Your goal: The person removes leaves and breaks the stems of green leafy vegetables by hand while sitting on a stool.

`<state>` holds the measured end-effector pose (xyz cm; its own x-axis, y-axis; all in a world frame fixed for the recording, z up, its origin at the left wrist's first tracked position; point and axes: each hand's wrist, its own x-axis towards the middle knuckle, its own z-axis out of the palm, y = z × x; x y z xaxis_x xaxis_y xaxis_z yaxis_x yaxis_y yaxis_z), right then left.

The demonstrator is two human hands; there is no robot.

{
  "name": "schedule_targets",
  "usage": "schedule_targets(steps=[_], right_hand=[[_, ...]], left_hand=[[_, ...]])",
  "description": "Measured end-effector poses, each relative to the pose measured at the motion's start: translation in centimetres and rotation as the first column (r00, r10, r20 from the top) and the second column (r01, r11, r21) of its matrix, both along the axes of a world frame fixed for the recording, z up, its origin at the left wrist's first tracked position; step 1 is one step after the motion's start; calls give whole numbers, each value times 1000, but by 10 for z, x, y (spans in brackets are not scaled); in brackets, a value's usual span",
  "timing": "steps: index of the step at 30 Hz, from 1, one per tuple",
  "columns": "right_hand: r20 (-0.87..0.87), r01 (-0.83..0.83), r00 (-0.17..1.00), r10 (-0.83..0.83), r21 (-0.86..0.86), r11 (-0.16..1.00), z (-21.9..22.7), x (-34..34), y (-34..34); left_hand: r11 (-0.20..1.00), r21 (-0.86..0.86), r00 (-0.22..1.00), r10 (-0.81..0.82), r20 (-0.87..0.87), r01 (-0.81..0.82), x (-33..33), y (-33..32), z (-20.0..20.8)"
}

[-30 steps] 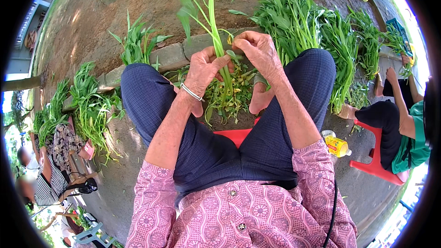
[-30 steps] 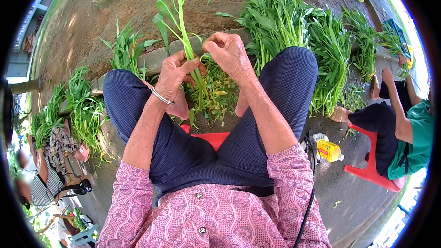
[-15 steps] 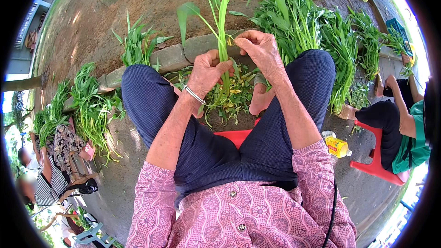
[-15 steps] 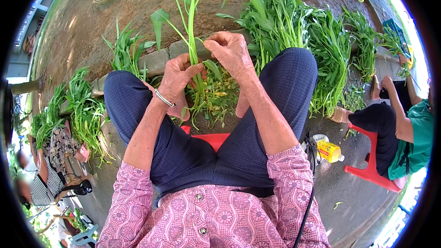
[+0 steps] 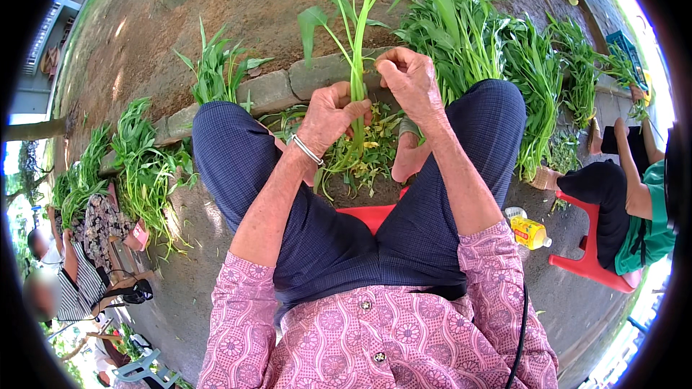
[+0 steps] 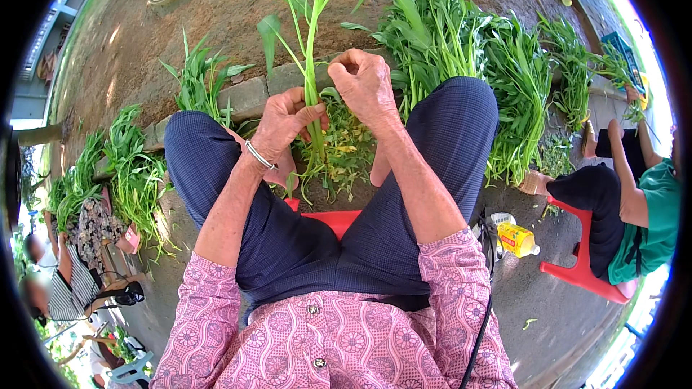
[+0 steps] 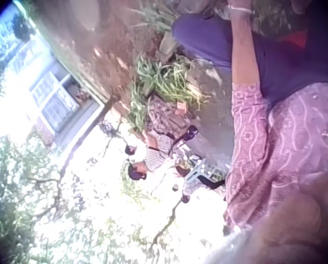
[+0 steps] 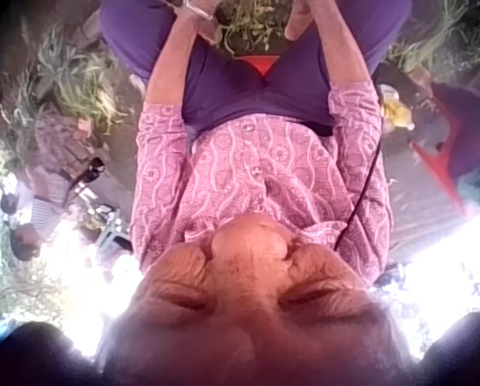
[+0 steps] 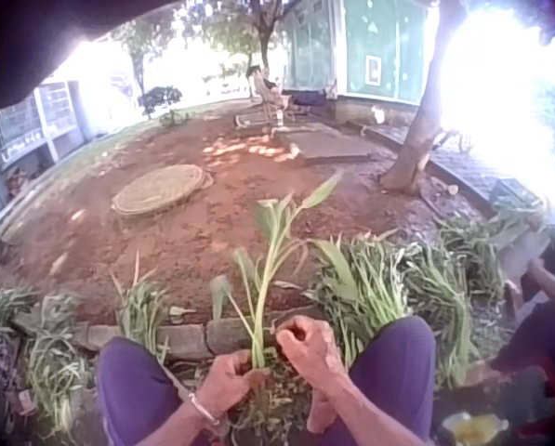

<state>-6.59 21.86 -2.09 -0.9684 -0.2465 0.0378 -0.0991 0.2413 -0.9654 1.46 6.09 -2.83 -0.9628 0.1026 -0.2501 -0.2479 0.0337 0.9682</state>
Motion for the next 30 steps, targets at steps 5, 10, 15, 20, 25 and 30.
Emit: schedule_targets(steps=[5,10,15,20,25,30], right_hand=[[-76,108,991,-109,-19,994,-2,0,-6],[-103,183,977,-187,-48,982,-1,0,-8],[-28,154,987,-156,-86,984,8,-5,-1],[13,71,997,-70,-177,982,6,-10,8],[32,-40,998,47,-201,979,15,1,1],[65,-66,994,83,-228,971,13,2,0]], left_hand=[[999,-2,999,-45,22,45,1,0,3],[997,4,997,-77,20,77,2,2,5],[996,30,996,-85,24,84,3,0,4],[993,87,996,-80,30,77,0,-1,8],[996,72,998,-59,27,57,1,-2,3],[994,84,997,-71,30,68,2,-2,4]])
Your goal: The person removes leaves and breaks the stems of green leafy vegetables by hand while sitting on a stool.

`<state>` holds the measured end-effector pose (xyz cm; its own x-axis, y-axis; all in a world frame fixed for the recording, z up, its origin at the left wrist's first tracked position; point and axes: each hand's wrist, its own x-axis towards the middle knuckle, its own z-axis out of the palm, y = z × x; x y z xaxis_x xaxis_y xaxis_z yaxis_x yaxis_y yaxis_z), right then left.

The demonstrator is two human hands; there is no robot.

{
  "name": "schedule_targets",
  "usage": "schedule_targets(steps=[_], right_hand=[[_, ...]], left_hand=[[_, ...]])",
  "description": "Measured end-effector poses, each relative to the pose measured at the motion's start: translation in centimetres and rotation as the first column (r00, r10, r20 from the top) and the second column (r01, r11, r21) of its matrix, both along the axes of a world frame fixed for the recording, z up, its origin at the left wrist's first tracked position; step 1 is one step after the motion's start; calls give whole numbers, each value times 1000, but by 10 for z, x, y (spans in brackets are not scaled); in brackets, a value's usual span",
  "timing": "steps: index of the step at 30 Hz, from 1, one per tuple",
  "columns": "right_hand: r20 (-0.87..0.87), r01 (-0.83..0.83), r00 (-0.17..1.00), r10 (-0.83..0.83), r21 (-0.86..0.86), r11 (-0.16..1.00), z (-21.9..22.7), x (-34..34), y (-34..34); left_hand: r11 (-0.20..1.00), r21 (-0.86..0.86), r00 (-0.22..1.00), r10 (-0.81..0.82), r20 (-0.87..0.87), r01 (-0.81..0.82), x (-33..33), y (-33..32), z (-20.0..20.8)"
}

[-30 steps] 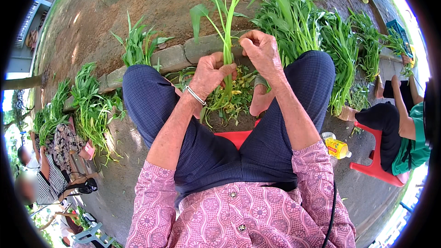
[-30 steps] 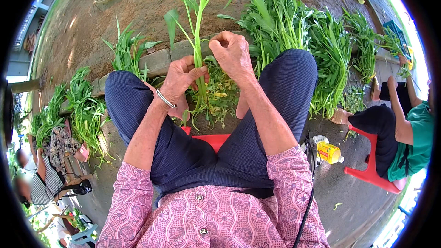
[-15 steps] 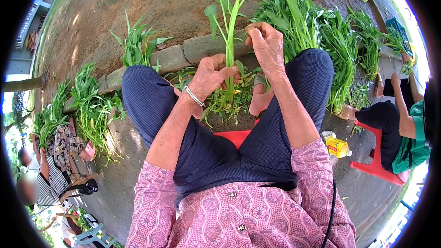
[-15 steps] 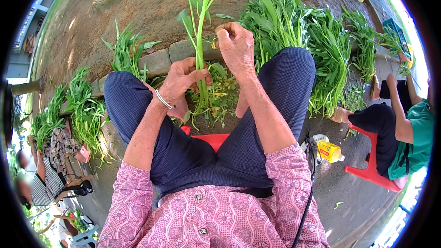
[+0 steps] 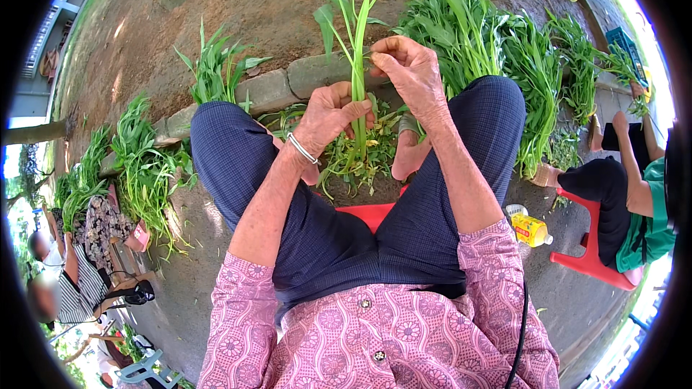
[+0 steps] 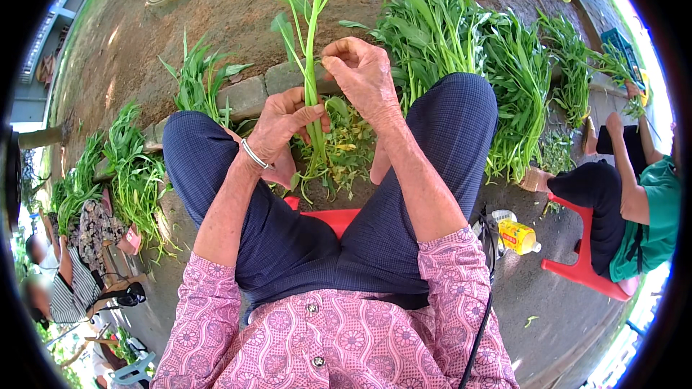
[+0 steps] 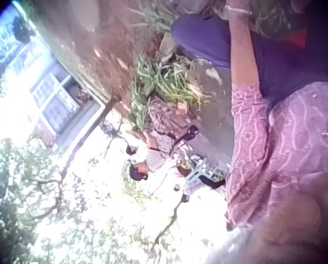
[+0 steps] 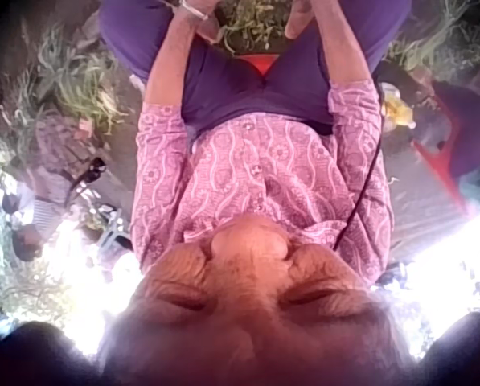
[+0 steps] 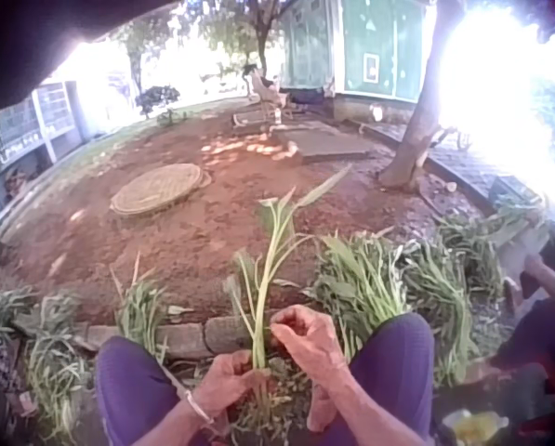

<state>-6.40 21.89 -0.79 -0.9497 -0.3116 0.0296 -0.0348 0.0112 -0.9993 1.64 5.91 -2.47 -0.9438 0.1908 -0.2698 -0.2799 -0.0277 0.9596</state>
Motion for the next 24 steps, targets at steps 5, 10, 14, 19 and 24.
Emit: schedule_targets(steps=[5,10,14,19,24], right_hand=[[-129,-9,991,22,103,995,-3,0,1],[-170,-3,985,31,162,987,-6,0,0],[-148,-21,988,50,192,981,-8,-1,1],[-119,-50,990,80,238,970,-3,1,3],[-90,-64,992,87,226,972,-4,1,3]], left_hand=[[1000,6,1000,-14,-19,15,1,0,2],[1000,3,1000,-17,-8,17,0,-1,3],[1000,10,1000,-18,-9,18,2,-1,4],[1000,3,1000,-26,-12,26,1,-1,3],[999,-26,1000,-29,-9,28,0,0,4]])
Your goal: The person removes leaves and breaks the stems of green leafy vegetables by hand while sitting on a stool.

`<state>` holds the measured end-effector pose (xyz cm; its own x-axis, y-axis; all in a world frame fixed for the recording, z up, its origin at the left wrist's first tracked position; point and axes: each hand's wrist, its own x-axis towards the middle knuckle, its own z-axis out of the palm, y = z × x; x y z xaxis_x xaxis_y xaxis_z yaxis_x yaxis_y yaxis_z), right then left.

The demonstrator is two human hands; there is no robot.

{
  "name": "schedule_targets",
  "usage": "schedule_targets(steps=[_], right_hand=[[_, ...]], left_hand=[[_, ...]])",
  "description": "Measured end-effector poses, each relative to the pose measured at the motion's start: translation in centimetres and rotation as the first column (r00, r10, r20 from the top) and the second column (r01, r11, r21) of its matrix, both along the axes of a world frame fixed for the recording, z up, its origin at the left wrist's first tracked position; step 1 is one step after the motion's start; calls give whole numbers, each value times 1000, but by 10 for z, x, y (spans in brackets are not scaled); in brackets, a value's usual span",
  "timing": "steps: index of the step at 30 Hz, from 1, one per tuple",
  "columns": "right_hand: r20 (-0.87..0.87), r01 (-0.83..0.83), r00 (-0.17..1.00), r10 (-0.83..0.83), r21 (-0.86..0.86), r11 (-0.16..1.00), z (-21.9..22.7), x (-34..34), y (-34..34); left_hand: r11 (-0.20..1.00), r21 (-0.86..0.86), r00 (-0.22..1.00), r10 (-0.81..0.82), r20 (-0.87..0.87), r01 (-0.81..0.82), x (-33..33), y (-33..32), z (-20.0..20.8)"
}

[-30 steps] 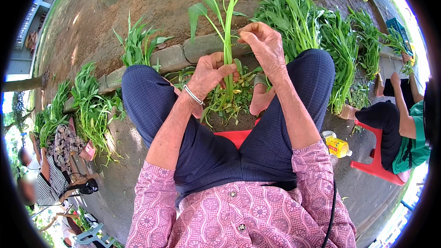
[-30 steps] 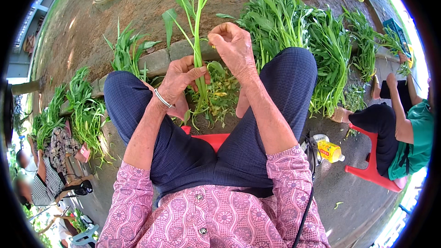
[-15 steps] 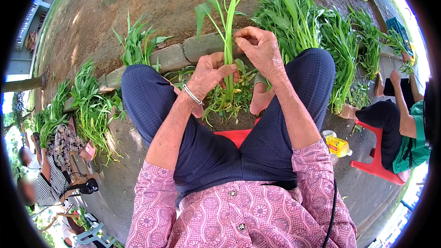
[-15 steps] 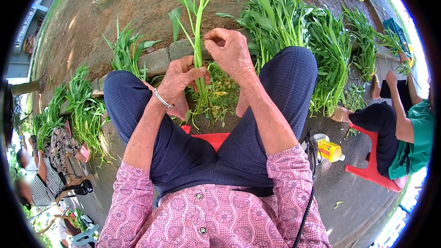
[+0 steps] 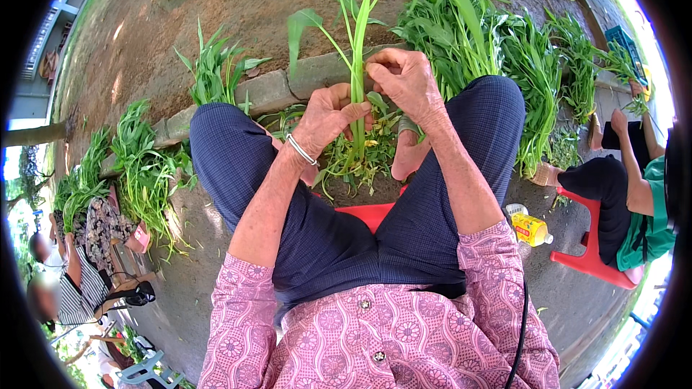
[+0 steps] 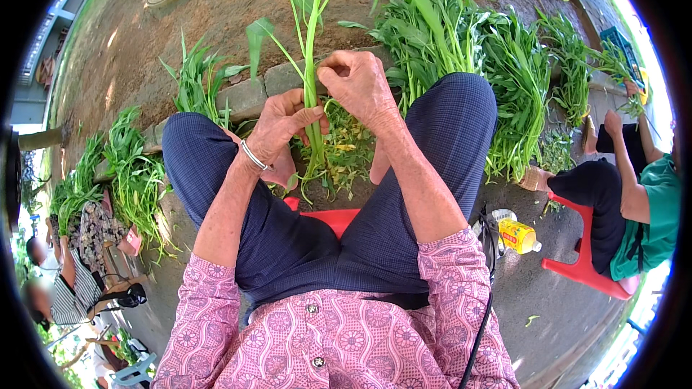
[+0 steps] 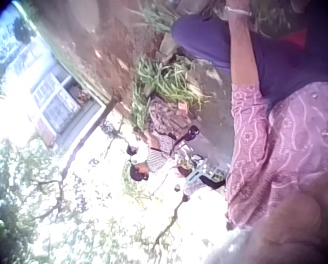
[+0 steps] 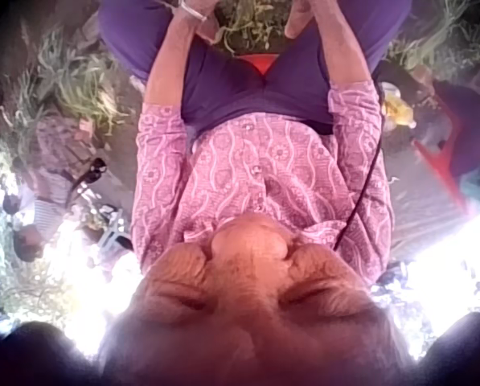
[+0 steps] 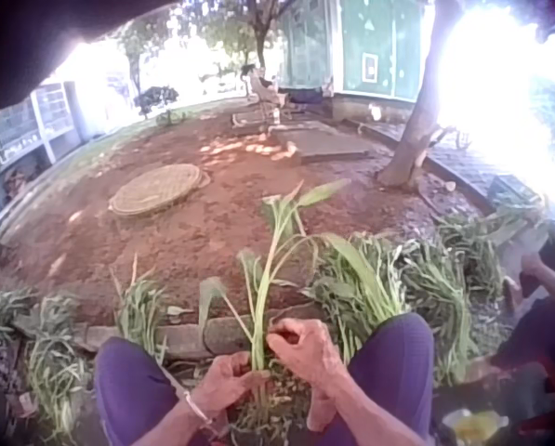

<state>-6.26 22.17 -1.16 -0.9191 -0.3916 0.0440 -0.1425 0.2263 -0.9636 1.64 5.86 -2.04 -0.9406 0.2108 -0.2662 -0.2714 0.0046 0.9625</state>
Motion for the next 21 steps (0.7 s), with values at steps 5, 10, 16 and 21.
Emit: schedule_targets(steps=[5,10,16,21], right_hand=[[-2,0,1000,0,24,1000,-1,0,-1],[14,-14,1000,14,24,1000,-5,0,-4],[3,-5,1000,4,63,998,-4,0,-3],[-87,20,996,-9,124,992,-2,1,-6]], left_hand=[[1000,-6,1000,-2,0,2,-1,2,0],[1000,-28,1000,2,-5,-2,0,0,-3],[999,-46,1000,19,-14,-20,-1,3,-3],[986,-108,992,130,-2,-129,0,5,-8]])
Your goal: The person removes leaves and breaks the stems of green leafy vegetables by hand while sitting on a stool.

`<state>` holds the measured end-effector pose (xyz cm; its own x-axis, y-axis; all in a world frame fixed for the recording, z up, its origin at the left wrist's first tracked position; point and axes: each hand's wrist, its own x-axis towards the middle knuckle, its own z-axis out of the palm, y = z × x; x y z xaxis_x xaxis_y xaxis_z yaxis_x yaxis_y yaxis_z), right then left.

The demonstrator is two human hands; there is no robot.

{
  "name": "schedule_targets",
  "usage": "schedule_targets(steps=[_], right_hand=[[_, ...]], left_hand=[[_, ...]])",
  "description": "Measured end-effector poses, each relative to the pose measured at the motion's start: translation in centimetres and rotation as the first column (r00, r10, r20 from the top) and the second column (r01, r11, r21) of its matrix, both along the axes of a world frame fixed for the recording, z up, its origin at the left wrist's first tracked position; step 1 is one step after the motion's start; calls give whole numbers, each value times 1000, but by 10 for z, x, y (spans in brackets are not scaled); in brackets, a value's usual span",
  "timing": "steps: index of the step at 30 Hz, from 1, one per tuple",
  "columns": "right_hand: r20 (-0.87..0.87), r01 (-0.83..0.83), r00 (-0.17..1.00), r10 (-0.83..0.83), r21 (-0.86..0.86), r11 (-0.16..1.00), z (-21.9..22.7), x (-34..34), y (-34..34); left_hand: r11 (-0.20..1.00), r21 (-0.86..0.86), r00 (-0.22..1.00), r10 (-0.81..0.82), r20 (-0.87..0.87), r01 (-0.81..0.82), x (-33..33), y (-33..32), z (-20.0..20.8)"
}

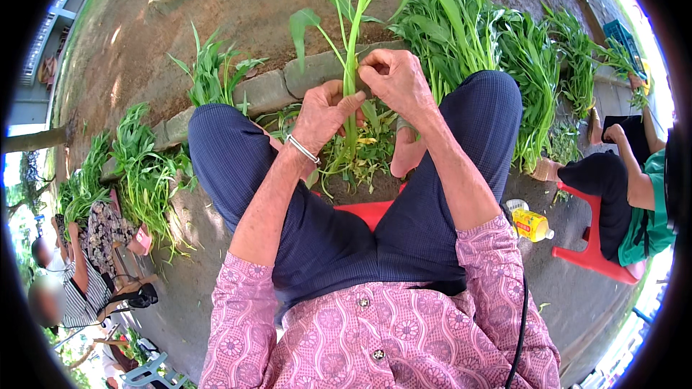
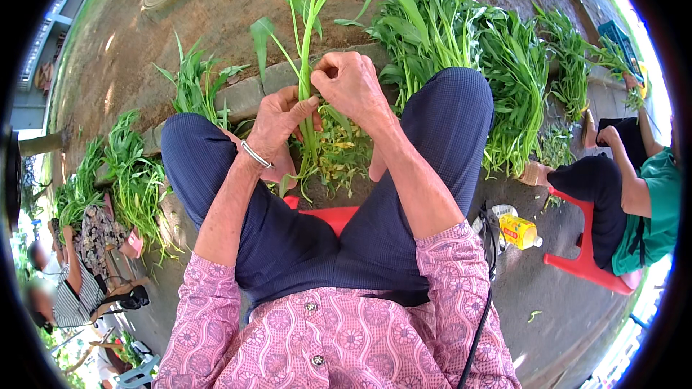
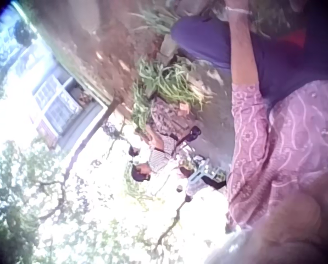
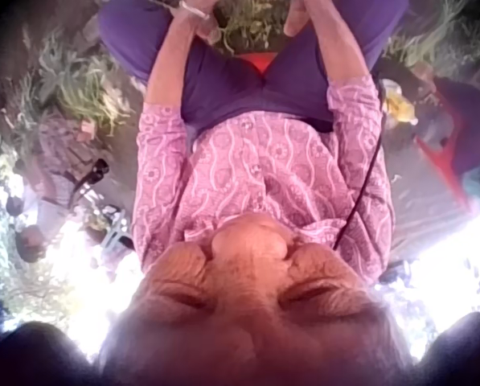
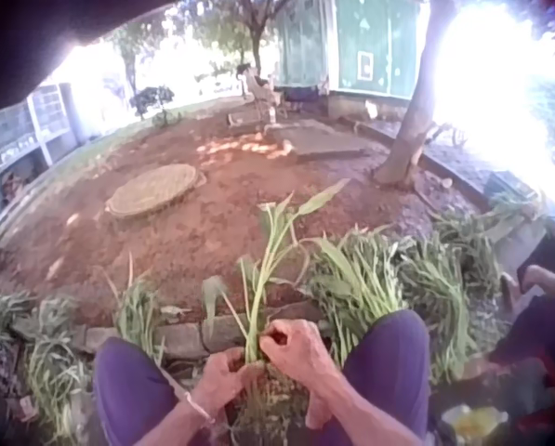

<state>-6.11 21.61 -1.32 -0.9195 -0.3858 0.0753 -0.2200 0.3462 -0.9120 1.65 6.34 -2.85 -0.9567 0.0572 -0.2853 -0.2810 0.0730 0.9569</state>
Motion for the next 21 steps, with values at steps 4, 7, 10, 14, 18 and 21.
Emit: schedule_targets(steps=[4,7,10,14,18,21], right_hand=[[-103,3,995,4,61,998,-4,-1,-2],[-157,18,988,-4,84,996,-9,-3,-4],[-161,67,985,-52,86,994,-12,-5,-5],[-116,143,984,-134,66,988,-11,-4,-7],[-133,206,969,-208,-29,978,-10,-3,-10],[-95,240,963,-252,-118,963,-16,-8,-10]], left_hand=[[995,-97,999,-1,-34,-3,-1,1,2],[993,-116,999,-11,-41,6,-2,1,1],[992,-124,999,-14,-47,8,-2,0,0],[990,-138,999,-22,-30,18,0,3,4],[990,-132,999,-44,-22,41,-2,2,3],[994,-105,999,-32,-24,29,-2,-1,-3]])
